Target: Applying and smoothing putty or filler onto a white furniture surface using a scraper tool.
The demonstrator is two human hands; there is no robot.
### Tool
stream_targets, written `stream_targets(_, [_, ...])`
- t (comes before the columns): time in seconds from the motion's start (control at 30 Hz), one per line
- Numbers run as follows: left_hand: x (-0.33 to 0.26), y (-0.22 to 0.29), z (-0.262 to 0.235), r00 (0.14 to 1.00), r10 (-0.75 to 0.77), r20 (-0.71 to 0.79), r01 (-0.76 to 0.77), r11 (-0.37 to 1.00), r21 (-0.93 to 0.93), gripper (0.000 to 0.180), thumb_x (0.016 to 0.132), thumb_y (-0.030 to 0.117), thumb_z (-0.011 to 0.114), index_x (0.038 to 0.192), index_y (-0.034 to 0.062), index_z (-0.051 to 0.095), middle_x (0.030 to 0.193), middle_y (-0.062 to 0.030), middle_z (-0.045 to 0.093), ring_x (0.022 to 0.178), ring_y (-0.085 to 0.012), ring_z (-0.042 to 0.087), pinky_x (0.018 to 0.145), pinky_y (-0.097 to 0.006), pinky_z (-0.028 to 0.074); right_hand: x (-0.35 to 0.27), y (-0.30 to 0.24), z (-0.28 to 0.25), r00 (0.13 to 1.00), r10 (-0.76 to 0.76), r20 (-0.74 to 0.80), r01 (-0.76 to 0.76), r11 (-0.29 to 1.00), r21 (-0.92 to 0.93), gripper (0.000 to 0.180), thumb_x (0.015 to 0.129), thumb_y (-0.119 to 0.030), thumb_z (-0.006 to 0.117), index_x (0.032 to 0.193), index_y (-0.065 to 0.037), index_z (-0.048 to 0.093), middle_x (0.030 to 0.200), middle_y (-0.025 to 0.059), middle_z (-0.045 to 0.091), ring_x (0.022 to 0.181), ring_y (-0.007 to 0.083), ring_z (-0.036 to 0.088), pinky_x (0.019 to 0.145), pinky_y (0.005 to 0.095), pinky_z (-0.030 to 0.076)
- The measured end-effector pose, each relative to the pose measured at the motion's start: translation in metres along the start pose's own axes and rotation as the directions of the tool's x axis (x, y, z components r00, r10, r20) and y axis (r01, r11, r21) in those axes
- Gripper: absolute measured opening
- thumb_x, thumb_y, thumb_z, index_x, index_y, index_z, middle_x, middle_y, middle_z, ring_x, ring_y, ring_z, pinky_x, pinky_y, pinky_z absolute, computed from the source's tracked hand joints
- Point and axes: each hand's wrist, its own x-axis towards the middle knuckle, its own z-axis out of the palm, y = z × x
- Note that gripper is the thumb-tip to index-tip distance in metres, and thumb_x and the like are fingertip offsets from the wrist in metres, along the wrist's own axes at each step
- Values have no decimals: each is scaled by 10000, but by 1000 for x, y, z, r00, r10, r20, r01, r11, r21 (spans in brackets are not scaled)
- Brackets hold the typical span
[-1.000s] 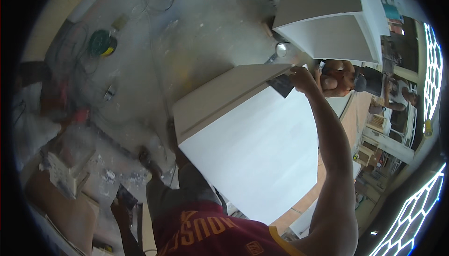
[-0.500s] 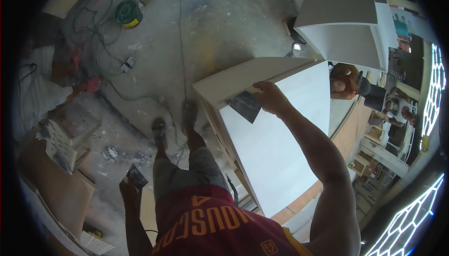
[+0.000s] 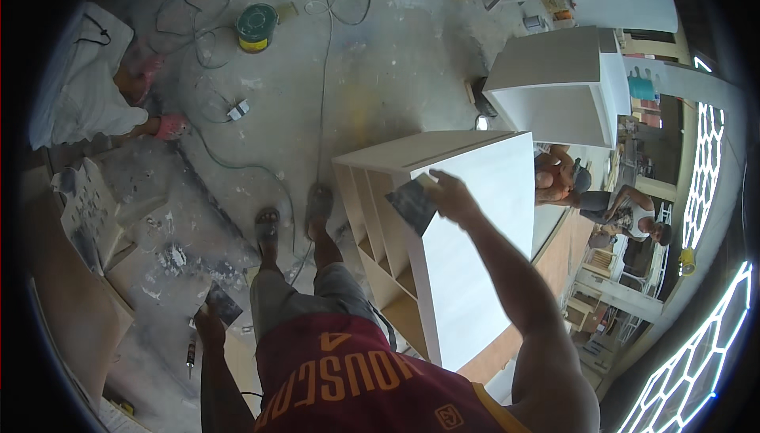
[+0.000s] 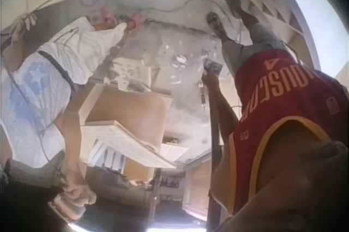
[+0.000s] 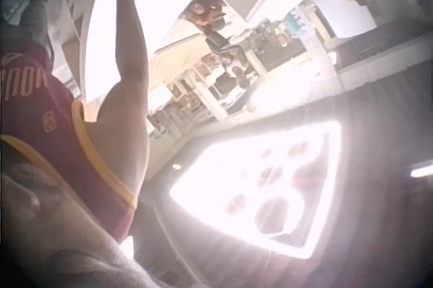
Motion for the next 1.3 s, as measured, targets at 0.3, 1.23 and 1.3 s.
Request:
stream_targets(0.3, [-33, 149, 75, 799, 462, 385, -505, 863, 12, 394, 996, 321, 521, 917, -36, 667, 772, -245, 655, 765, -434, 656, 681, -488, 478, -121, 35, 266, 939, -279, -203, 268, 960, -81, 490, 913, -181, 601, 1325, -32, 380, 1136, 306, 595, 886, 411, 664, 742, 458, 535])
stream_targets(1.23, [-63, 71, 233, 410, 384, 827, -912, 169, 373, 424, 904, 349, 653, 996, -64, 682, 966, -265, 707, 930, -395, 697, 805, -482, 517, -726, 28, 51, 492, -611, -620, 313, 789, -528, 246, 857, -237, 624, 1033, -66, 606, 873, 34, 639, 825, 185, 627, 668, 335, 473])
stream_targets(1.3, [-225, 51, 296, 312, 265, 912, -947, 162, 277, 459, 896, 373, 660, 1026, -68, 678, 1006, -275, 701, 950, -412, 690, 818, -491, 512, -756, 69, 67, 586, -443, -678, 175, 886, -428, 216, 826, -243, 651, 947, -72, 600, 832, 32, 630, 798, 162, 623, 630, 311, 447])
